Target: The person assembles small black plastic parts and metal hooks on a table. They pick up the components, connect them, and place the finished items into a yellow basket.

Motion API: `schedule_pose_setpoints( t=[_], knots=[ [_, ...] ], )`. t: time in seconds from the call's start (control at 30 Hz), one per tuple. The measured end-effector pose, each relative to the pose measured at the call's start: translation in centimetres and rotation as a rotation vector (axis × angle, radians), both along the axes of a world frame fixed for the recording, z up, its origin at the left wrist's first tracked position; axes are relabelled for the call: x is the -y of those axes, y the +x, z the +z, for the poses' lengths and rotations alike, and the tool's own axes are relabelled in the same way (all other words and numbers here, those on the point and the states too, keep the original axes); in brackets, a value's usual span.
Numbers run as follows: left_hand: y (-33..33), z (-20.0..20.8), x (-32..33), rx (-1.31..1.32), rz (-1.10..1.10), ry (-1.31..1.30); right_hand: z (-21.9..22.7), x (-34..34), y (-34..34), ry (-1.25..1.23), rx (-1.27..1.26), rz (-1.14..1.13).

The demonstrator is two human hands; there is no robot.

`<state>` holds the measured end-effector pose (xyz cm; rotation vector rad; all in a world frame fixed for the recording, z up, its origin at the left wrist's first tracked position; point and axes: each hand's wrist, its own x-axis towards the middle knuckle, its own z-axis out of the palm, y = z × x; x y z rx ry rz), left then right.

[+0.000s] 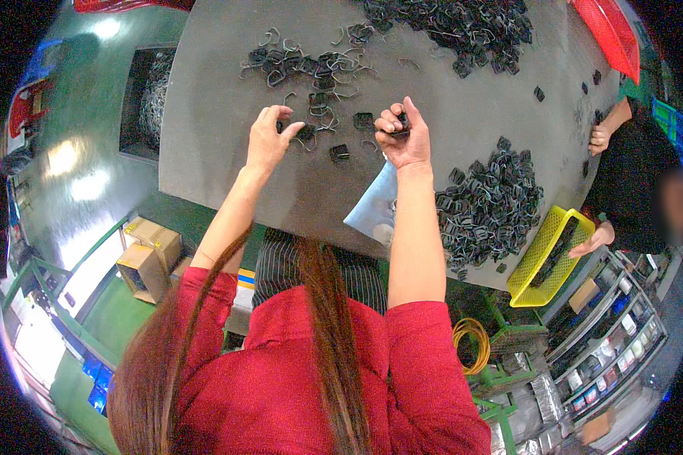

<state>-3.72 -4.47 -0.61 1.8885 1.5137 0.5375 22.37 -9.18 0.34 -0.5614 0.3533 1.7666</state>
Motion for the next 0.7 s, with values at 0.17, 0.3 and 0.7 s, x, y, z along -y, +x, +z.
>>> schedule_pose_setpoints(
  t=[0.17,0.3,0.7],
  knots=[
    [1.3,1.1,2.2,-0.154,-0.026,-0.085,-0.6,1.1,-1.4,0.056,-0.379,-0.194],
    [1.5,0.3,1.6,-0.121,-0.069,-0.136,0.1,1.4,-3.0,-0.048,-0.350,-0.290],
    [0.0,-0.9,-2.8,0.698,0.301,-0.819,1.0,-1.8,-6.1,-0.370,2.149,0.836]
  ],
)
